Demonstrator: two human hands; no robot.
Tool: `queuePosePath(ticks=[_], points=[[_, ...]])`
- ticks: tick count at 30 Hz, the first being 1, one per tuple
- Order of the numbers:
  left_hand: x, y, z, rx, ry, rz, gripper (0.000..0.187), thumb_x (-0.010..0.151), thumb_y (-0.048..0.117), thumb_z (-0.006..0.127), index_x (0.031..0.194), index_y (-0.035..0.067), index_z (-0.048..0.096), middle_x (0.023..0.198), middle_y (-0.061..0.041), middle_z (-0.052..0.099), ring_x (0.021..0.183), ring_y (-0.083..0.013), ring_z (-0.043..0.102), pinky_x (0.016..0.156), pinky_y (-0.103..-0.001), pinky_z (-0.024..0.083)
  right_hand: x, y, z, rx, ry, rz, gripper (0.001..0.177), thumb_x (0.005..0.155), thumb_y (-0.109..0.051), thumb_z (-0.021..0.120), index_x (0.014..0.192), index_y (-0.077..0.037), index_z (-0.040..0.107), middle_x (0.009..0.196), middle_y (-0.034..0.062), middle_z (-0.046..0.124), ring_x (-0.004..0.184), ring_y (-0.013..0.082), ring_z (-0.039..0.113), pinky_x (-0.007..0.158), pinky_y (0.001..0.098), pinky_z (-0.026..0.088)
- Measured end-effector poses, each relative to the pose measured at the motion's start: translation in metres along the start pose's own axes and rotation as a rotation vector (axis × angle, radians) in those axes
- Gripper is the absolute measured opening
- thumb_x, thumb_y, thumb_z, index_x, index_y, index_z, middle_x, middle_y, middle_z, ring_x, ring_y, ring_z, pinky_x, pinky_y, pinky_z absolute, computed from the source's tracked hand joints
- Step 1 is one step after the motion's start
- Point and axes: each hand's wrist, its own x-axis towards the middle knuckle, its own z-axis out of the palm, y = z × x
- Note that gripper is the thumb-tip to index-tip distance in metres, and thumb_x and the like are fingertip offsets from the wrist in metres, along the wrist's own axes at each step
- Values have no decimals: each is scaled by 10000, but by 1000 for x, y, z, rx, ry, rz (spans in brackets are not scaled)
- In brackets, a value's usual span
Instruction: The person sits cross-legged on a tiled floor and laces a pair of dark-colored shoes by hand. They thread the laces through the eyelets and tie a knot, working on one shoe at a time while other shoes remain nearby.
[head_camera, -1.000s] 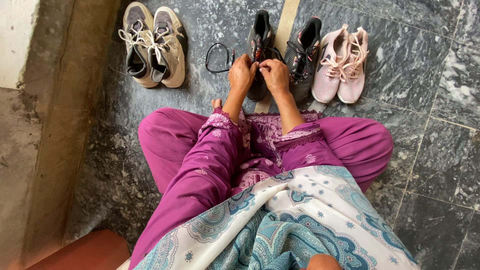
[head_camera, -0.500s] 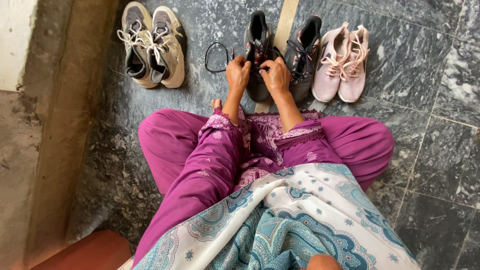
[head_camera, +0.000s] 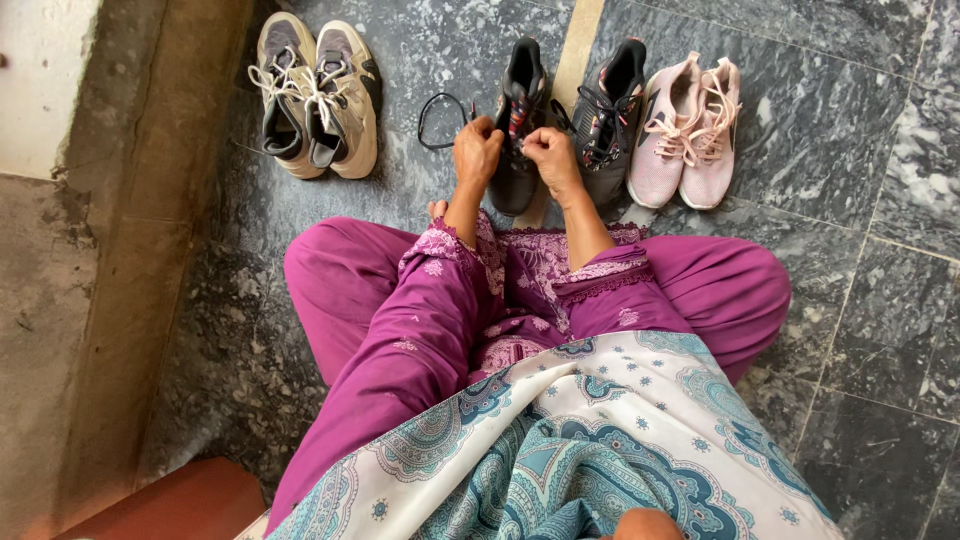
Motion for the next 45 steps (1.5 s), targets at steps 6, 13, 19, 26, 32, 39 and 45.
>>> queuePosePath(ticks=[6,13,19,26,32,39,45], points=[[0,3,-7,25,-20,-10,244,782,265,641,850,37,697,764,-182,704,729,-349,695,696,-444,529,0,11,-19,643,-233,209,125,859,-187,748,883,-69,719,827,-7,658,745,83,553,724,233,441],[-5,-5,-1,45,-122,71,230,753,266,683,821,48,710,761,-163,715,725,-333,703,686,-440,533,-12,-37,-10,-631,73,-122,274,757,-228,903,814,-54,699,844,91,616,780,250,638,720,378,505],[-1,1,-6,57,-177,69,220,759,251,697,830,43,709,742,-182,690,714,-346,690,687,-437,527,-19,-63,1,-685,44,-330,162,709,-79,845,836,-67,744,893,136,604,849,334,651,754,435,523],[-4,7,-5,109,-173,37,200,775,245,690,845,59,713,762,-181,705,736,-348,699,706,-442,532,-9,-30,-4,-709,-14,-196,94,772,-99,834,817,-67,757,850,112,625,840,321,648,772,431,516],[3,-3,-7,118,-69,-11,201,787,249,693,855,62,723,804,-152,744,774,-337,721,724,-449,542,-12,-44,-33,608,-439,217,100,919,-92,743,1008,-48,729,949,-11,660,879,87,570,833,256,442],[2,3,-8,99,-114,-29,203,780,244,735,861,57,729,796,-174,736,760,-343,723,726,-447,543,-8,-59,-51,-63,-491,135,117,850,-131,746,935,-50,747,917,21,717,871,117,646,844,274,497],[-3,11,-8,124,-118,28,197,777,225,747,862,49,720,790,-190,723,763,-354,718,720,-449,546,-3,-52,-29,-645,26,-152,63,836,-174,776,849,-117,798,850,107,724,792,276,706,733,393,551]])
